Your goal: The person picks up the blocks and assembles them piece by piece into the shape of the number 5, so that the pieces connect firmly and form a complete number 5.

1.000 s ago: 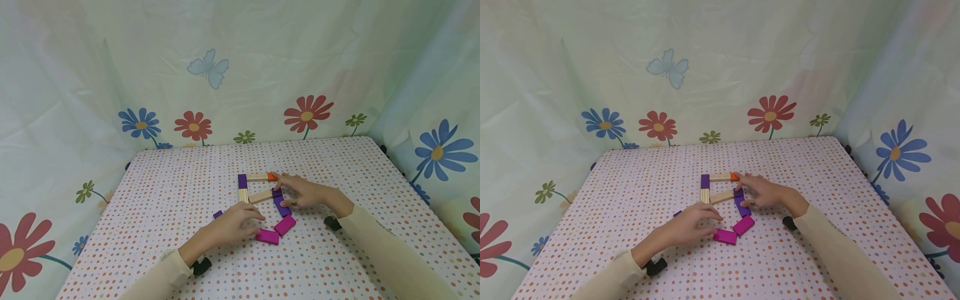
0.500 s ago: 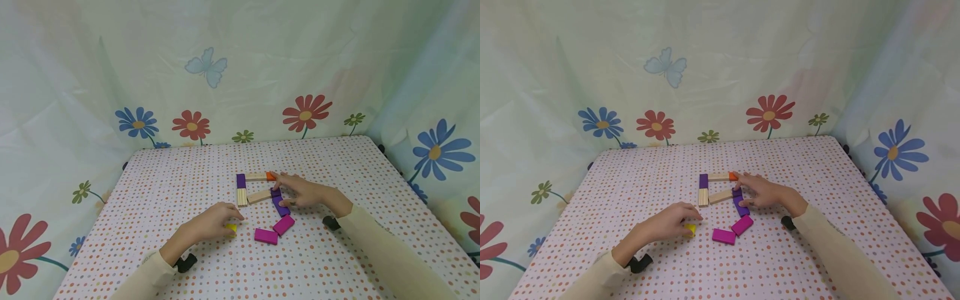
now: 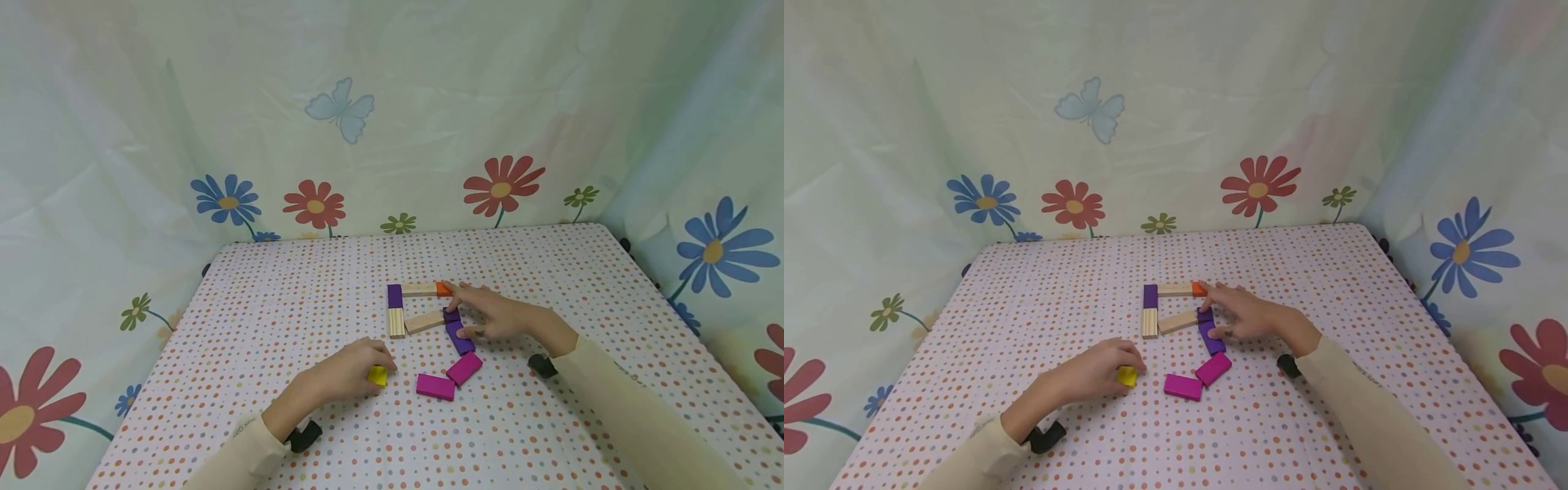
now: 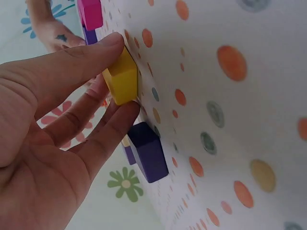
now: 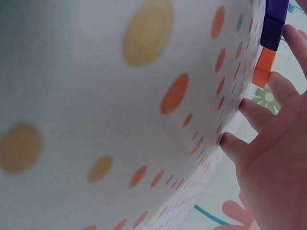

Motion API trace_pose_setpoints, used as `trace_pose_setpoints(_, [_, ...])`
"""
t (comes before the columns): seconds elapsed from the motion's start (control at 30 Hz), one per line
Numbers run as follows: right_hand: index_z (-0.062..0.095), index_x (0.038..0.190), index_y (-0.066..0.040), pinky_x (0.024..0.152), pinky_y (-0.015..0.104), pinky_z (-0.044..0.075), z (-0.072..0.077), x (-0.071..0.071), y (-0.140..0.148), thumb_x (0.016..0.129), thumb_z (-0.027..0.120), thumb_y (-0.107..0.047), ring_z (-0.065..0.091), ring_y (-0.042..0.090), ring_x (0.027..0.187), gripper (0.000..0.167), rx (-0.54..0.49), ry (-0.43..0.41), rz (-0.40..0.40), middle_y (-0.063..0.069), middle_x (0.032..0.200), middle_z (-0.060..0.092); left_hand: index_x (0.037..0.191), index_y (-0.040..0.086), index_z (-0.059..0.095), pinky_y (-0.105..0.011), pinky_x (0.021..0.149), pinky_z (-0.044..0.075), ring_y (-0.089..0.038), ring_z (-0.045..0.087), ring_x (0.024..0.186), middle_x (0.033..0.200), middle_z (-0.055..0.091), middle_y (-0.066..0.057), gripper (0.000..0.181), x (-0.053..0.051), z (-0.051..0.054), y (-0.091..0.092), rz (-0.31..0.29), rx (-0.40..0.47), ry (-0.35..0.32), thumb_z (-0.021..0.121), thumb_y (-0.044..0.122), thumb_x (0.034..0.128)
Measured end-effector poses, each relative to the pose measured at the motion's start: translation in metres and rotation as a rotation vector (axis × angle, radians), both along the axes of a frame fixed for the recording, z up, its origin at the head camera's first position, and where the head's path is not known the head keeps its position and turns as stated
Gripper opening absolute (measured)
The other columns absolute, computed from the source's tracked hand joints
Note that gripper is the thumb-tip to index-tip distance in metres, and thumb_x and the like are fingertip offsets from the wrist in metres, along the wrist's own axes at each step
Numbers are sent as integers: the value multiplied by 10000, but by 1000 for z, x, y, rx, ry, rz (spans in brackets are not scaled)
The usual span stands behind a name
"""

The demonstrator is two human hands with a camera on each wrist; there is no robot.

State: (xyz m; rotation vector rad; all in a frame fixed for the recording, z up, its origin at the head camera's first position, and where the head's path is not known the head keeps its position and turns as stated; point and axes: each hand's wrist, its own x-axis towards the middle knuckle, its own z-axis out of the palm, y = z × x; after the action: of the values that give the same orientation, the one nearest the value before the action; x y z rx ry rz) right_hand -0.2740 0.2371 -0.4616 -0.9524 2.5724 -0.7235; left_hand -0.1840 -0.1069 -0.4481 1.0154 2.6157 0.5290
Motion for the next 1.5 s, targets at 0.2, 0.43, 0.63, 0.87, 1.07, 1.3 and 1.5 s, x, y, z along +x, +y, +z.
trace_pose_setpoints(0.2, [597,1268,-219,1227,829,37,-1,-1,0,991,746,-364,114,579,1606,347,6,1,-6,249,1762,168,1200,114,806,-282,1005,586,-142,666,1143,1271,741,-7,326,1,0,-3,32,21,-14,872,134,881])
trace_pose_setpoints(0.43, [592,1282,-227,1238,817,51,-2,-1,1,992,746,-359,116,571,1609,353,7,10,-1,236,1767,165,1163,88,816,-320,1008,589,-182,692,1166,1242,764,-16,272,3,0,-5,16,48,-9,847,87,892])
trace_pose_setpoints(0.63, [591,1275,-216,1238,816,41,-3,-1,1,992,748,-349,110,581,1604,350,0,-3,-3,246,1763,163,1191,78,803,-371,1057,576,-222,685,1219,1272,758,-46,281,3,-3,1,19,62,6,826,96,911])
trace_pose_setpoints(0.87, [592,1278,-223,1238,815,47,-3,-1,-1,995,740,-358,124,577,1604,347,18,2,-9,234,1769,154,1255,88,780,-335,1066,568,-188,684,1211,1288,753,-42,331,2,-8,9,-21,44,86,817,197,945])
trace_pose_setpoints(1.07, [601,1282,-212,1239,814,86,-1,-1,-2,994,741,-366,155,589,1593,355,17,31,2,254,1755,191,1280,102,771,-316,1027,590,-179,689,1209,1303,748,-46,346,3,-4,5,4,30,113,807,168,942])
trace_pose_setpoints(1.3, [597,1267,-229,1239,812,100,0,-2,-2,995,739,-366,155,592,1592,336,39,27,-5,247,1756,194,1185,100,811,-317,1012,602,-194,714,1194,1241,780,-34,256,3,-5,2,22,75,60,783,89,931])
trace_pose_setpoints(1.5, [596,1263,-224,1238,816,85,-1,-2,0,992,746,-344,153,580,1599,333,38,25,-6,240,1760,190,1170,79,818,-250,921,601,-172,725,1115,1199,793,-48,233,4,-5,8,-14,114,70,793,93,939])
